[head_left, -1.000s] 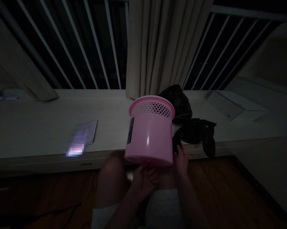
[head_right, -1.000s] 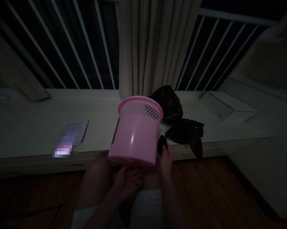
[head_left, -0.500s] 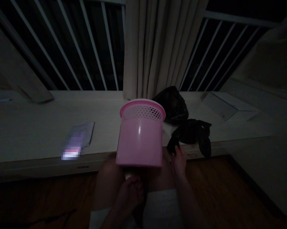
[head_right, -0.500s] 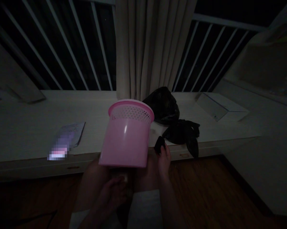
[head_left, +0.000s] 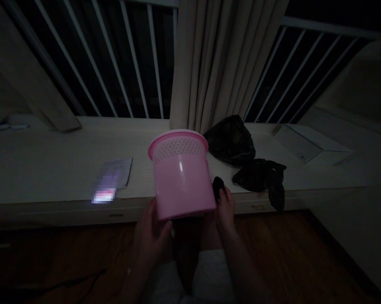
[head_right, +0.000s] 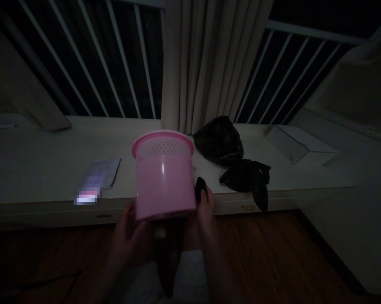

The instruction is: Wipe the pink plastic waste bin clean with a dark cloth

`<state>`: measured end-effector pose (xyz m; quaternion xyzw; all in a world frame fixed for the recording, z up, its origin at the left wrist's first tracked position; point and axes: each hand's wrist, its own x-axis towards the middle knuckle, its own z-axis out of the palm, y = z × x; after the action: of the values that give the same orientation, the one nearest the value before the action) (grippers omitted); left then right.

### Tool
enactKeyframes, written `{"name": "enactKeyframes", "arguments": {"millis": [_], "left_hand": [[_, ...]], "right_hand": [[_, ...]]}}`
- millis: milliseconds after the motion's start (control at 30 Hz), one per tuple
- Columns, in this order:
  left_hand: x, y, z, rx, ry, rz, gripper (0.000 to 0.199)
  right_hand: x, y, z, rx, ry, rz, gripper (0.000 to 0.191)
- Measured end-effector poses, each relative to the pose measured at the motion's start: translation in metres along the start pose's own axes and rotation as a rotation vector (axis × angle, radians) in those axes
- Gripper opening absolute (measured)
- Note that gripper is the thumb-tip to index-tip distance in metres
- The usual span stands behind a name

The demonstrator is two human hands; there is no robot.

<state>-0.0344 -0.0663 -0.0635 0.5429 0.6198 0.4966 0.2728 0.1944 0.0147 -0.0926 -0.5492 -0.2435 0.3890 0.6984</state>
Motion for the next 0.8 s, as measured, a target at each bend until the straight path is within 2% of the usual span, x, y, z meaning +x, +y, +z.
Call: {"name": "enactKeyframes", "arguments": {"millis": [100, 200, 400, 500, 633, 733, 800], "left_hand": [[-0.009, -0.012, 0.013, 0.201, 0.055, 0.115, 0.086], [-0.010, -0.009, 0.024, 0.165, 0.057, 0.132, 0.089], [-0.004, 0.005, 0.034, -0.009, 0.014, -0.022, 0.101], [-0.006, 0.007, 0.033, -0.039, 0.007, -0.065, 0.095], [-0.001, 0.006, 0.025, -0.030, 0.013, -0.057, 0.073], [0.008, 0.001, 0.011, 0.119, -0.067, -0.027, 0.063], [0.007, -0.003, 0.000, 0.210, -0.101, 0.046, 0.067]], "right_hand": [[-0.004, -0.001, 0.001, -0.052, 0.006, -0.029, 0.046], [-0.011, -0.004, 0.002, -0.092, 0.020, -0.047, 0.048], [-0.029, -0.016, 0.009, -0.144, 0.056, -0.087, 0.046], [-0.036, -0.024, 0.012, -0.156, 0.079, -0.119, 0.043], [-0.042, -0.037, 0.012, -0.160, 0.103, -0.164, 0.040], [-0.044, -0.044, 0.008, -0.147, 0.073, -0.175, 0.037], [-0.040, -0.045, 0.003, -0.132, 0.037, -0.166, 0.035]]}}
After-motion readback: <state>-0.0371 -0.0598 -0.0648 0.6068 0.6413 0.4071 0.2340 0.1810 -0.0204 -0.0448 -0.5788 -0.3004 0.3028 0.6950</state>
